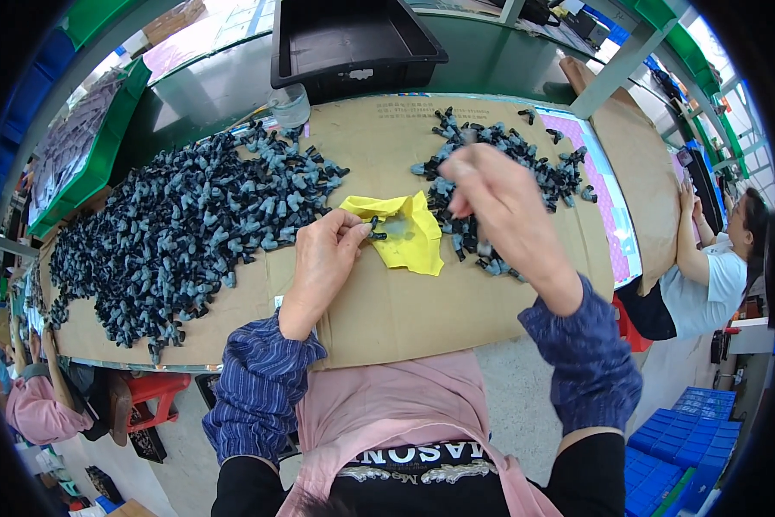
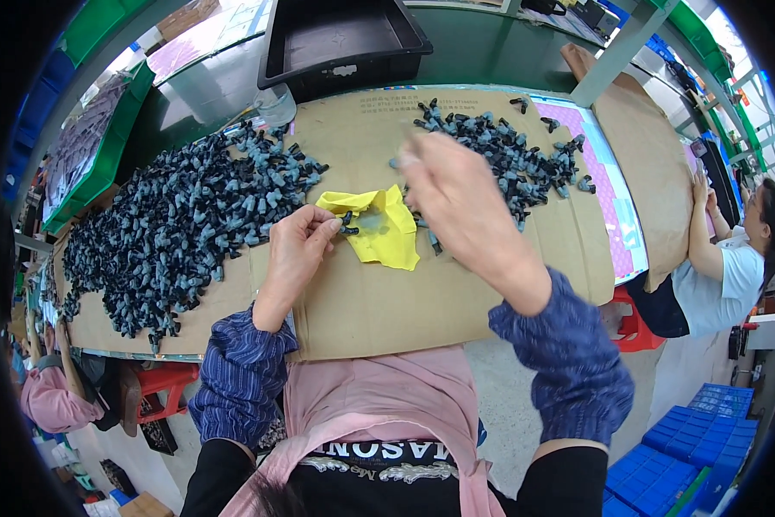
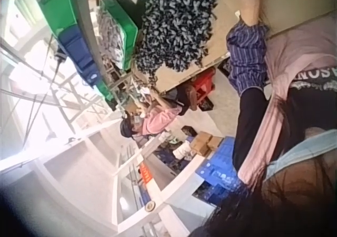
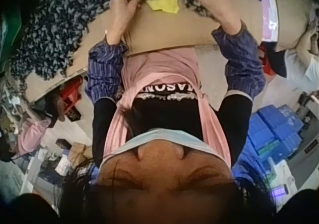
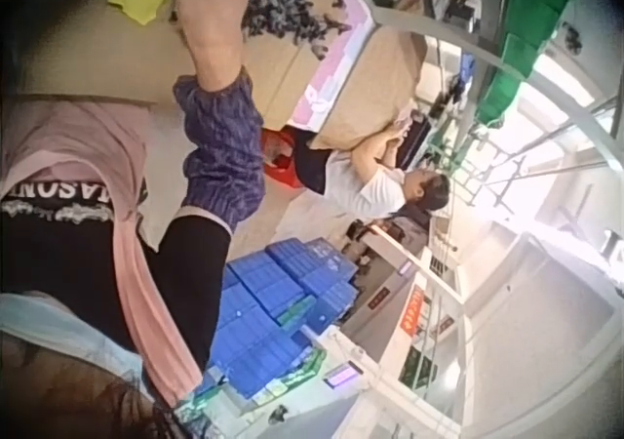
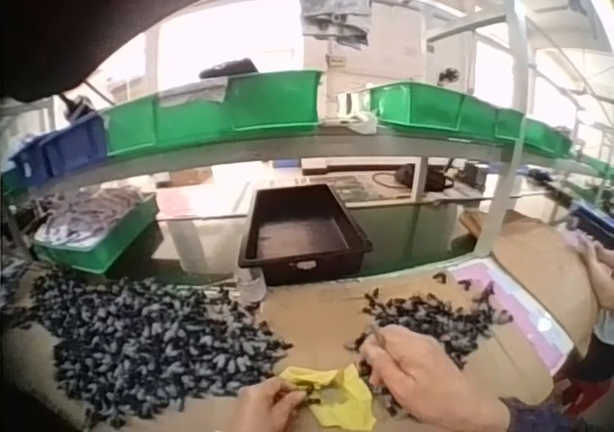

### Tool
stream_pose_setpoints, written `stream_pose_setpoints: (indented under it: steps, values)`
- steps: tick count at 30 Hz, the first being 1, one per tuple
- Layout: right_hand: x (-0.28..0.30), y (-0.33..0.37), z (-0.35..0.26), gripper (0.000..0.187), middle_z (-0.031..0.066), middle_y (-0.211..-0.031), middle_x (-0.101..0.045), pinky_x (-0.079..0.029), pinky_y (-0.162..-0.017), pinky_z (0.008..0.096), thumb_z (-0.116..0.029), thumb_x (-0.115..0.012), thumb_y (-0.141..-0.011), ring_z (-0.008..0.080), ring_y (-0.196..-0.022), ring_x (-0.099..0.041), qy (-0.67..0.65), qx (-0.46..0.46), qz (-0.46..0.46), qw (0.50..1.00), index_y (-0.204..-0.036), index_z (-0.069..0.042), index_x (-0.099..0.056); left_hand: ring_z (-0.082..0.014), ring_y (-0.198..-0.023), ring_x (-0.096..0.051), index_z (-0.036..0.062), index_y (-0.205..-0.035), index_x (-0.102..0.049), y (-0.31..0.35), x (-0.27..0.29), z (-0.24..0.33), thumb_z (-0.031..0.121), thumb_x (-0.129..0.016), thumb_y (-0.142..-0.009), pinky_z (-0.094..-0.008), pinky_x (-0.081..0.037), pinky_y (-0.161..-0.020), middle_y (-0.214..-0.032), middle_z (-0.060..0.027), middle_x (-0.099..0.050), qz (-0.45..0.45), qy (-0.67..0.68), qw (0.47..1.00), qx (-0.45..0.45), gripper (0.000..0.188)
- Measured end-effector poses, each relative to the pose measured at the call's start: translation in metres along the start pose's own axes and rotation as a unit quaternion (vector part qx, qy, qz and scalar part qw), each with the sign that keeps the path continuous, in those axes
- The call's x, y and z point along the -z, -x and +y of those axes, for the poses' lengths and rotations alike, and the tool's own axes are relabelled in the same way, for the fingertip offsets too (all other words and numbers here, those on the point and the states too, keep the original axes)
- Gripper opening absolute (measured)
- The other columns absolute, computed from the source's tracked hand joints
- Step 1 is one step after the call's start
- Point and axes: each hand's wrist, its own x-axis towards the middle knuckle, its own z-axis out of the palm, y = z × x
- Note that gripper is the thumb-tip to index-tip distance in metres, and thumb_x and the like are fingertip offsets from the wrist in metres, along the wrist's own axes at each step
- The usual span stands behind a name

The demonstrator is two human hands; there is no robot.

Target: The person applies a substance to small plastic parts with a small brush, then wipes them with a yellow cloth.

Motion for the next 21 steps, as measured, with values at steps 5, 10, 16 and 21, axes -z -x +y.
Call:
stream_pose_setpoints:
  steps: [5,10,16,21]
  values:
    - [-0.037,-0.024,0.024,0.037,0.0147,-0.083,-0.067,-0.058,-0.057,0.0310,-0.014,-0.045,-0.101,0.0169,-0.063,-0.067,-0.012,-0.163,-0.209,0.964,-0.125,0.009,-0.060,-0.0149,-0.057,-0.067,-0.0045,-0.092,-0.070,-0.002,-0.003,-0.007,0.009,-0.072,-0.092,-0.0287,-0.052,-0.054,-0.068,-0.0112,-0.070,0.001,0.002,1.000,-0.017,0.013]
    - [-0.058,-0.020,0.021,0.051,0.0168,-0.074,-0.065,-0.058,-0.053,0.0351,-0.009,-0.041,-0.092,0.0212,-0.055,-0.067,0.041,-0.194,-0.366,0.909,-0.138,0.007,-0.055,-0.0159,-0.056,-0.068,-0.0046,-0.092,-0.069,-0.002,-0.002,-0.012,0.008,-0.070,-0.093,-0.0293,-0.052,-0.054,-0.068,-0.0120,-0.070,0.006,0.012,1.000,-0.008,0.013]
    - [-0.075,-0.013,0.037,0.053,0.0265,-0.109,-0.064,-0.054,-0.091,0.0452,-0.008,-0.046,-0.088,0.0370,-0.100,-0.067,0.148,-0.073,-0.409,0.897,-0.139,0.004,-0.055,-0.0163,-0.056,-0.068,-0.0046,-0.091,-0.069,-0.005,-0.003,-0.012,0.008,-0.069,-0.093,-0.0297,-0.052,-0.054,-0.067,-0.0123,-0.069,0.003,0.016,1.000,-0.001,0.012]
    - [-0.079,-0.018,0.023,0.050,0.0281,-0.117,-0.062,-0.048,-0.098,0.0477,-0.008,-0.049,-0.087,0.0417,-0.112,-0.061,0.194,-0.098,-0.448,0.867,-0.135,0.001,-0.060,-0.0160,-0.057,-0.069,-0.0043,-0.092,-0.069,-0.004,-0.007,-0.014,0.007,-0.069,-0.094,-0.0294,-0.053,-0.055,-0.067,-0.0118,-0.069,0.005,0.033,0.999,0.003,0.011]
